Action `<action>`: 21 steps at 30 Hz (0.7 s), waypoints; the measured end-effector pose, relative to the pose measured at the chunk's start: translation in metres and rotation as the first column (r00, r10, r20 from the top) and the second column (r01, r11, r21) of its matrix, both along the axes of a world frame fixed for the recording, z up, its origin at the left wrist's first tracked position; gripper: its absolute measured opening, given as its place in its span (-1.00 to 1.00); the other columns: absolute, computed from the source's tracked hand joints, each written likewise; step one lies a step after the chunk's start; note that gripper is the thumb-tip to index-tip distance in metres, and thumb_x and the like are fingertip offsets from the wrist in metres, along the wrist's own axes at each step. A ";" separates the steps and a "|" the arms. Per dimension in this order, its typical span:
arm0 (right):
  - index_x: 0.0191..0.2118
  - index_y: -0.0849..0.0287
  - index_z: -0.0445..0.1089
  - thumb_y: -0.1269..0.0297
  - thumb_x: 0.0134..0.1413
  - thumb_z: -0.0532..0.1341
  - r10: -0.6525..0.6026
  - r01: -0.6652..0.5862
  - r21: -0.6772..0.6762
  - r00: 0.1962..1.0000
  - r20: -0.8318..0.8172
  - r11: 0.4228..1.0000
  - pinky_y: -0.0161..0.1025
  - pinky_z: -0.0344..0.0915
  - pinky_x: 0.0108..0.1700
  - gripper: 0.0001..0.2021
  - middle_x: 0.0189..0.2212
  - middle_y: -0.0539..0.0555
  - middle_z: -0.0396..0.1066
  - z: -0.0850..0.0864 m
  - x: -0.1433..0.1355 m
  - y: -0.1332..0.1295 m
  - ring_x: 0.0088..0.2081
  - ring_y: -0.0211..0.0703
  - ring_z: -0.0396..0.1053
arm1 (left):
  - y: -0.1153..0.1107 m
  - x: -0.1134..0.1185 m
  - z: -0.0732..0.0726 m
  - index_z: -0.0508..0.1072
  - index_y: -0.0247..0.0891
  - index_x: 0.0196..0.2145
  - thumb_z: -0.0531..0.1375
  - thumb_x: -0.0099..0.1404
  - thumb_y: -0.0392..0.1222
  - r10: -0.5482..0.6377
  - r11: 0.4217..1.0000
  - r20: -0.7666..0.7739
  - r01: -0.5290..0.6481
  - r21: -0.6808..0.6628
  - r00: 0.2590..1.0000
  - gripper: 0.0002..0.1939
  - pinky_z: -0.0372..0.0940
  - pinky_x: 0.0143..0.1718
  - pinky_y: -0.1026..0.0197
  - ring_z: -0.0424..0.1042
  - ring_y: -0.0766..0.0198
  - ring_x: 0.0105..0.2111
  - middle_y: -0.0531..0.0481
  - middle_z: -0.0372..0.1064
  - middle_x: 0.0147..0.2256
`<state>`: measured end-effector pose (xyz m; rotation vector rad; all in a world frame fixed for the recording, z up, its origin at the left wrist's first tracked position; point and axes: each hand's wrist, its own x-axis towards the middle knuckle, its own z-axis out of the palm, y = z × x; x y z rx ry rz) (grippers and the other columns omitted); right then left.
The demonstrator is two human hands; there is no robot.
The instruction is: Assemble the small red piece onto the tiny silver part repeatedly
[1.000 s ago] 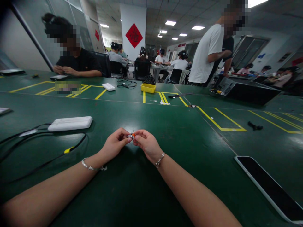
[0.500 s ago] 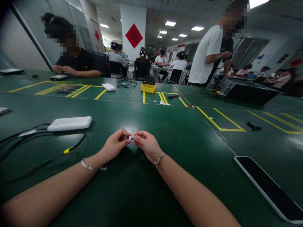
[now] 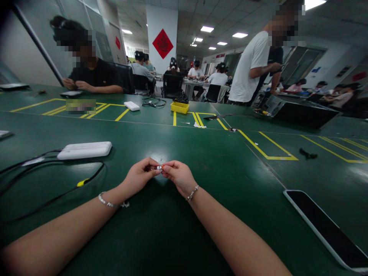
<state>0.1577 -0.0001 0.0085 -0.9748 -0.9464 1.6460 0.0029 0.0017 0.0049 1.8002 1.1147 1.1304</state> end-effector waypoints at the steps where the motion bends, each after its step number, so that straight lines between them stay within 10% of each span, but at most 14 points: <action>1: -0.48 0.25 0.34 0.33 -0.36 0.33 -0.001 0.001 0.001 1.000 0.005 1.000 -0.30 0.26 -0.35 -0.79 -0.51 0.01 0.38 -0.001 0.000 0.000 -0.49 -0.35 0.31 | 0.000 0.000 0.000 0.39 -0.27 -0.40 0.18 0.03 -0.28 -0.001 1.000 -0.008 0.001 0.000 1.000 -0.89 0.18 -0.46 0.32 0.27 0.38 -0.51 0.08 0.32 -0.51; 21: -0.22 0.19 0.37 0.26 -0.13 0.23 0.435 -0.425 0.106 0.894 -0.102 0.899 -0.27 0.23 -0.15 -0.73 -0.24 0.06 0.32 -0.003 0.008 -0.005 -0.22 -0.27 0.27 | -0.002 -0.005 0.006 0.41 -0.23 -0.35 0.16 0.07 -0.32 -0.202 0.975 0.015 0.200 0.093 0.979 -0.86 0.10 -0.04 0.09 0.18 0.19 -0.05 -0.10 0.24 -0.11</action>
